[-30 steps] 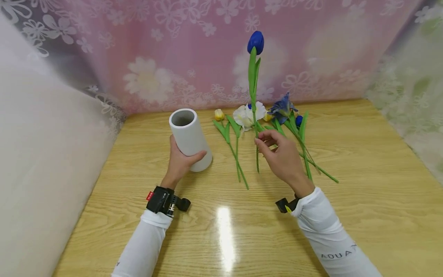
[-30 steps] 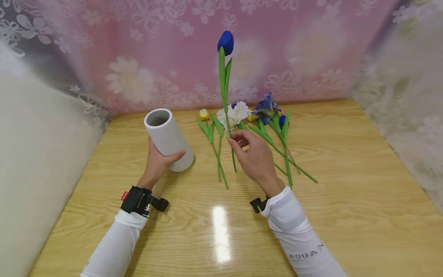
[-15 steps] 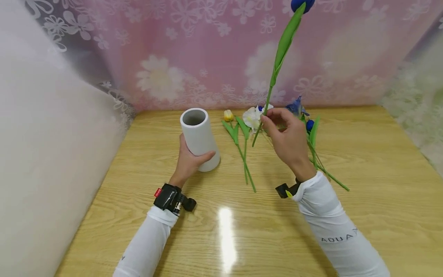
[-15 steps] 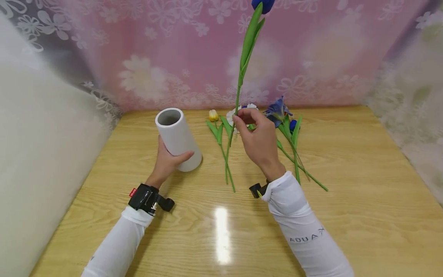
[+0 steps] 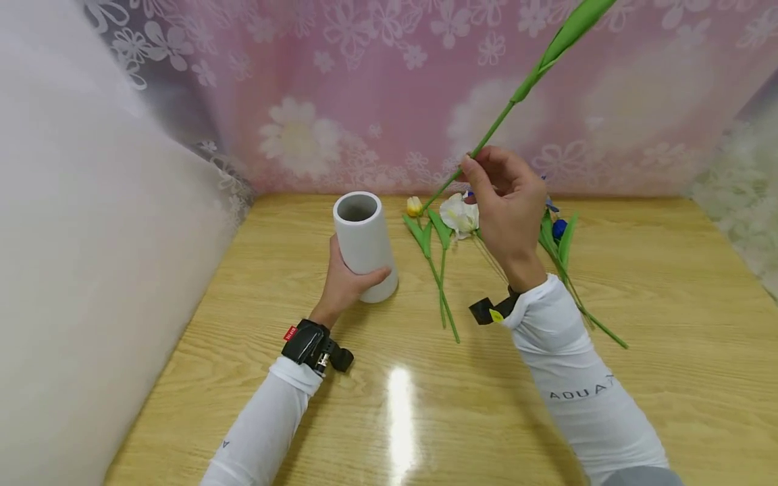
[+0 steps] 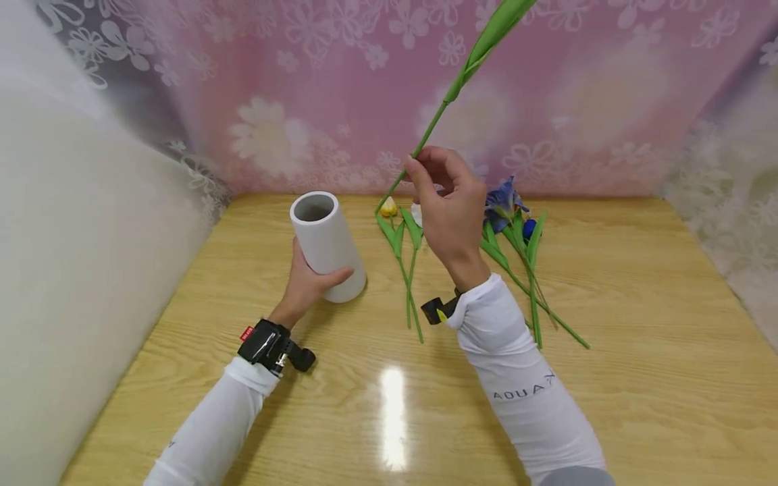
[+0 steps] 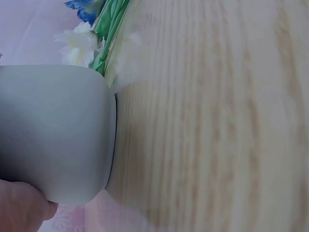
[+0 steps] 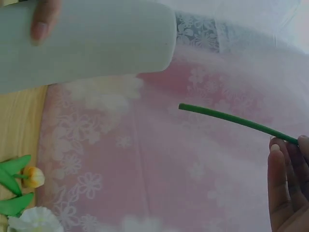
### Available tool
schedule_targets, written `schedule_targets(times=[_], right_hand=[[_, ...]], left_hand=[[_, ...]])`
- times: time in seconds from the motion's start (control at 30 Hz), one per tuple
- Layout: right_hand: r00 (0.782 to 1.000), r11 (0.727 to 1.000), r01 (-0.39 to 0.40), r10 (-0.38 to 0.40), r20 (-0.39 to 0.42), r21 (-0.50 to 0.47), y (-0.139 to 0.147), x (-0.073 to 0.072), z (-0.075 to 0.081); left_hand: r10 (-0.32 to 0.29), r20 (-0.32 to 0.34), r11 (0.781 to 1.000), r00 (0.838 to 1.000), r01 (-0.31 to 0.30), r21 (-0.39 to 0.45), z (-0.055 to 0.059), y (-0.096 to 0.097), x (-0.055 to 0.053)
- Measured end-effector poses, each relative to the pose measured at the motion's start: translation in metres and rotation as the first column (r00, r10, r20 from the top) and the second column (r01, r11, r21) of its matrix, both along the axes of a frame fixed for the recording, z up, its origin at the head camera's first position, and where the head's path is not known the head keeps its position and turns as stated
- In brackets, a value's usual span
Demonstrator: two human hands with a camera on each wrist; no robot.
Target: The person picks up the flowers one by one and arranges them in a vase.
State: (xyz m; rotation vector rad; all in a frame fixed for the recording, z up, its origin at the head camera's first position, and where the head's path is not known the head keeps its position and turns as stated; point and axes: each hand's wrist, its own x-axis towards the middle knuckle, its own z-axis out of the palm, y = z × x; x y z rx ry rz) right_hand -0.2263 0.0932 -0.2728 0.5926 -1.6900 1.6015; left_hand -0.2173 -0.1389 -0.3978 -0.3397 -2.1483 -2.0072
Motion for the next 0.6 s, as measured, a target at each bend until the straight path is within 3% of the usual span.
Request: schedule_targets(times=[0.33,0.6], right_hand=[[0.997,0.997,-0.077,0.077,0.010,-0.021,-0.028,-0.003,0.028],[0.991,0.992,-0.127,0.126,0.048,0.016,-0.047,-0.012,0.032]], left_hand=[[-0.014,0.015,1.000,1.000,0.014,-0.001,-0.002,-0.001,0.000],[-0.018,0.003,1.000,1.000,0.018,-0.001,-0.001,-0.002,0.002]])
